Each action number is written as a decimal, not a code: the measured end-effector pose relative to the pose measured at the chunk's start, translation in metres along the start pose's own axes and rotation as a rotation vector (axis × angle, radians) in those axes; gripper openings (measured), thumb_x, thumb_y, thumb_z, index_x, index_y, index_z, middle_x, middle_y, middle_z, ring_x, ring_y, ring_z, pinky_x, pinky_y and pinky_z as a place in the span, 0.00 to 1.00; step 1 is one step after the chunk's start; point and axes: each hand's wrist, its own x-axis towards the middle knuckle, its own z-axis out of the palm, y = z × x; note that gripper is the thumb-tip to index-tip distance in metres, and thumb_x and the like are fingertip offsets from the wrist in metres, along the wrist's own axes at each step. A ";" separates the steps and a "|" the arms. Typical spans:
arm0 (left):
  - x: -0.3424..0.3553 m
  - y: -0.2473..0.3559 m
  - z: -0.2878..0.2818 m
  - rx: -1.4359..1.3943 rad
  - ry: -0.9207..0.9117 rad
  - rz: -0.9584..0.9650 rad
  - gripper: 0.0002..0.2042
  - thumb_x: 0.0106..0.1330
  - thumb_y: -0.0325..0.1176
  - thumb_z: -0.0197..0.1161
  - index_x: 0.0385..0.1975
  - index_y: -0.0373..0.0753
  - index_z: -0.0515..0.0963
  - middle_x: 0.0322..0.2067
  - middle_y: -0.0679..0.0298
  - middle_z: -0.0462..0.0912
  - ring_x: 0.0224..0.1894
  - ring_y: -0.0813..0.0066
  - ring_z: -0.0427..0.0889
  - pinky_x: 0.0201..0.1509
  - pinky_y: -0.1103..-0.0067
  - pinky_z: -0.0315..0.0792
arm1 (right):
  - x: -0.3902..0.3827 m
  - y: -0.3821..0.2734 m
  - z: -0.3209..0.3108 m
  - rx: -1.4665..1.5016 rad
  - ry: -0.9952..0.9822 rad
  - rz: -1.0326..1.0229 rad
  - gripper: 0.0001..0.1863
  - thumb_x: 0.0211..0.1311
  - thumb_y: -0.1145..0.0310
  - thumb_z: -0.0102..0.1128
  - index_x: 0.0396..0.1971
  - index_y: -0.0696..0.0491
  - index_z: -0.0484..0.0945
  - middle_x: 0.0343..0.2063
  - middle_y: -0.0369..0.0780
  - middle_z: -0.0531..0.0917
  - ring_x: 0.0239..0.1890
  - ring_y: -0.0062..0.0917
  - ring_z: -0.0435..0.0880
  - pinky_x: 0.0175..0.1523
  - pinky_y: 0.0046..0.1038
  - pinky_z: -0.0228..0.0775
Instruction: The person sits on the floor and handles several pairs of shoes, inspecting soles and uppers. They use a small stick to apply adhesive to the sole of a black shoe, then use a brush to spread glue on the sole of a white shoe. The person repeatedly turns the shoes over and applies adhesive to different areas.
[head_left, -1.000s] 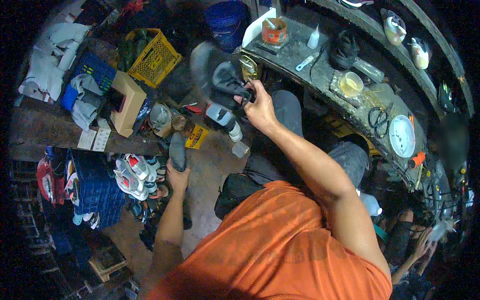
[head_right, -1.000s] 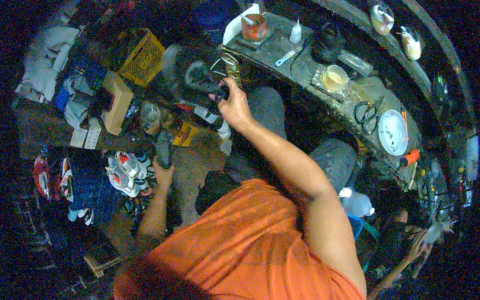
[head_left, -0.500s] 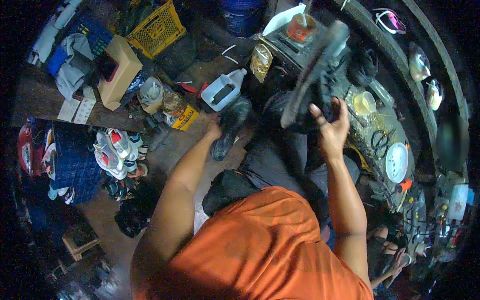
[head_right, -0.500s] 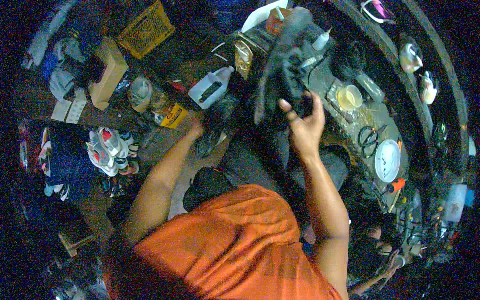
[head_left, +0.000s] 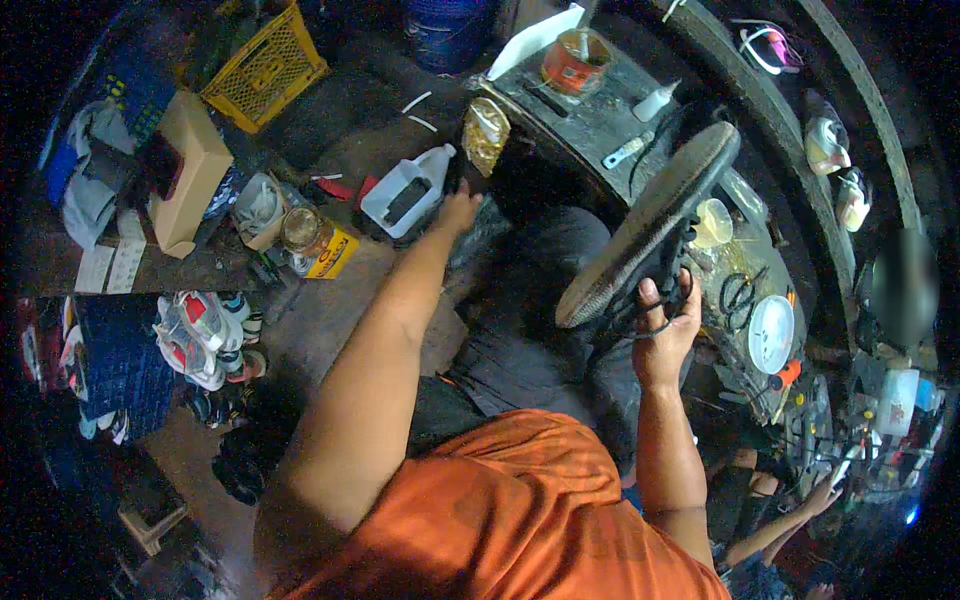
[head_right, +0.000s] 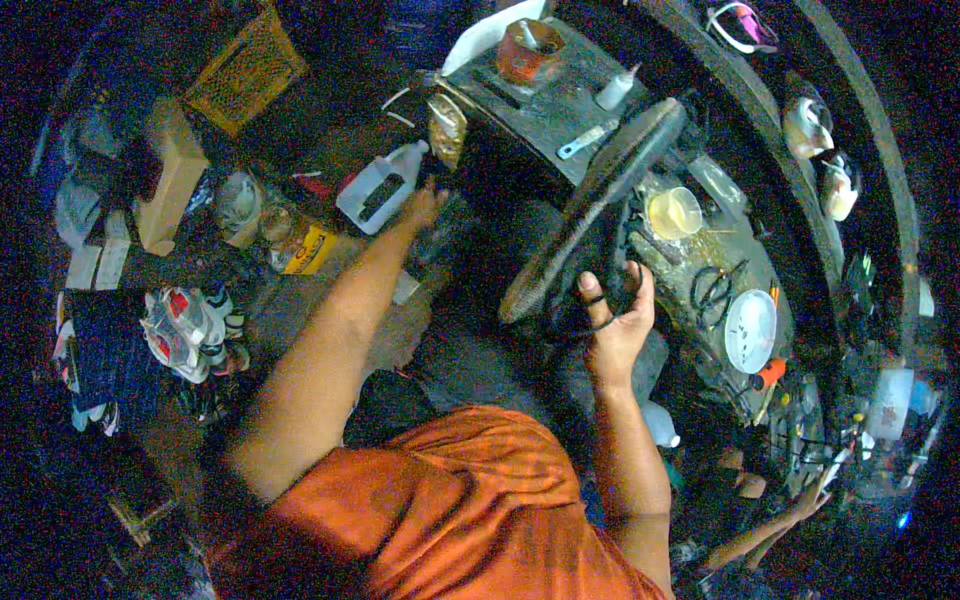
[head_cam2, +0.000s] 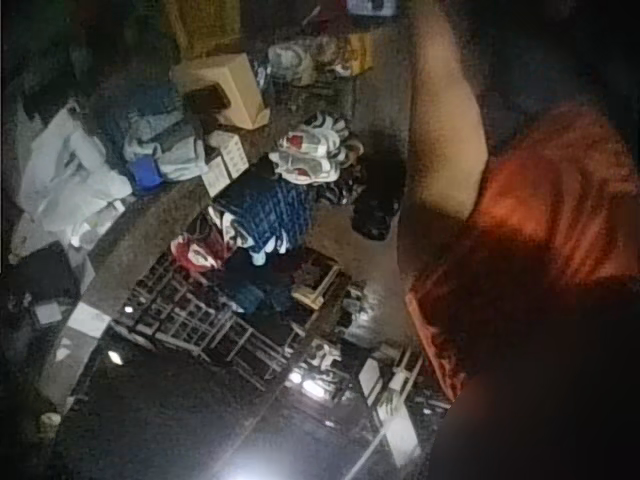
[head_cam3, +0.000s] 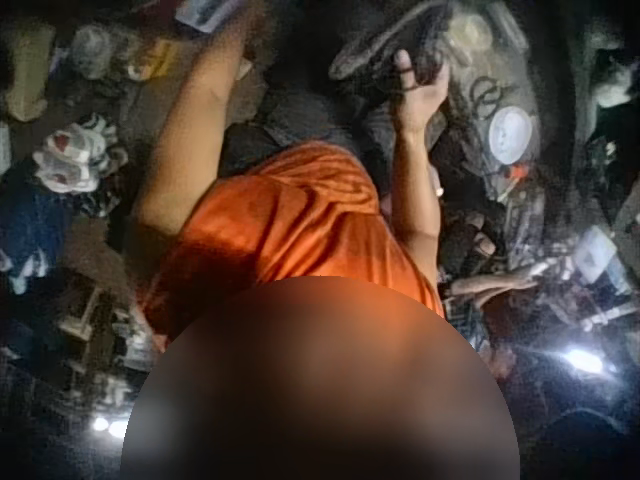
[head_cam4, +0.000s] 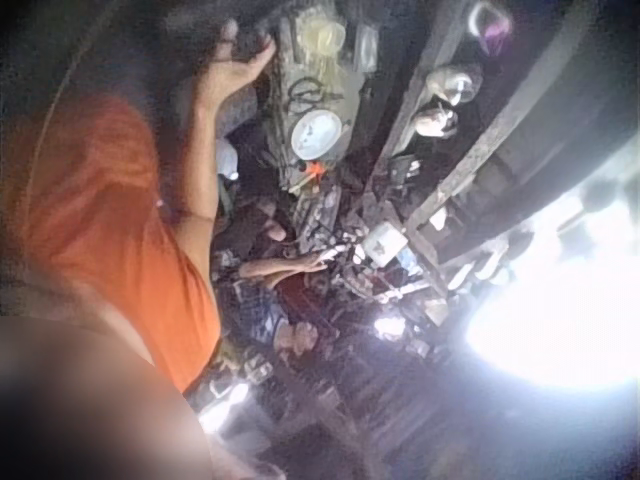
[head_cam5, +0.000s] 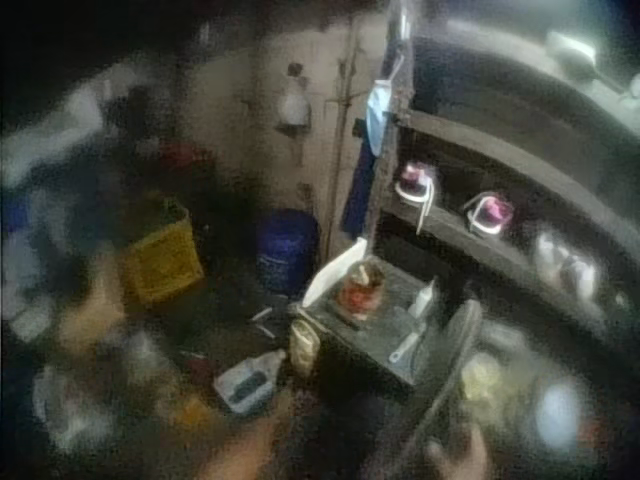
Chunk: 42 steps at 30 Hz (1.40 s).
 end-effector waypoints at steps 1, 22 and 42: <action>0.006 0.006 -0.002 0.012 0.022 0.006 0.28 0.73 0.48 0.55 0.68 0.38 0.68 0.57 0.40 0.78 0.60 0.36 0.76 0.63 0.52 0.71 | 0.000 0.002 0.000 -0.019 -0.015 -0.038 0.29 0.59 0.64 0.76 0.54 0.60 0.72 0.42 0.35 0.79 0.43 0.20 0.76 0.52 0.23 0.69; -0.250 0.111 -0.134 -1.290 -0.592 0.429 0.28 0.78 0.42 0.54 0.71 0.34 0.61 0.65 0.55 0.72 0.68 0.64 0.70 0.72 0.67 0.64 | -0.031 0.036 -0.010 1.069 -0.540 0.396 0.26 0.70 0.60 0.61 0.62 0.56 0.71 0.51 0.40 0.83 0.51 0.28 0.85 0.58 0.34 0.79; -0.233 0.174 -0.091 -0.029 -0.056 0.826 0.44 0.60 0.36 0.74 0.74 0.37 0.56 0.69 0.46 0.66 0.71 0.52 0.66 0.75 0.64 0.60 | -0.050 -0.053 -0.260 -0.121 0.393 -0.226 0.23 0.59 0.63 0.73 0.51 0.59 0.81 0.48 0.38 0.84 0.52 0.24 0.80 0.60 0.29 0.70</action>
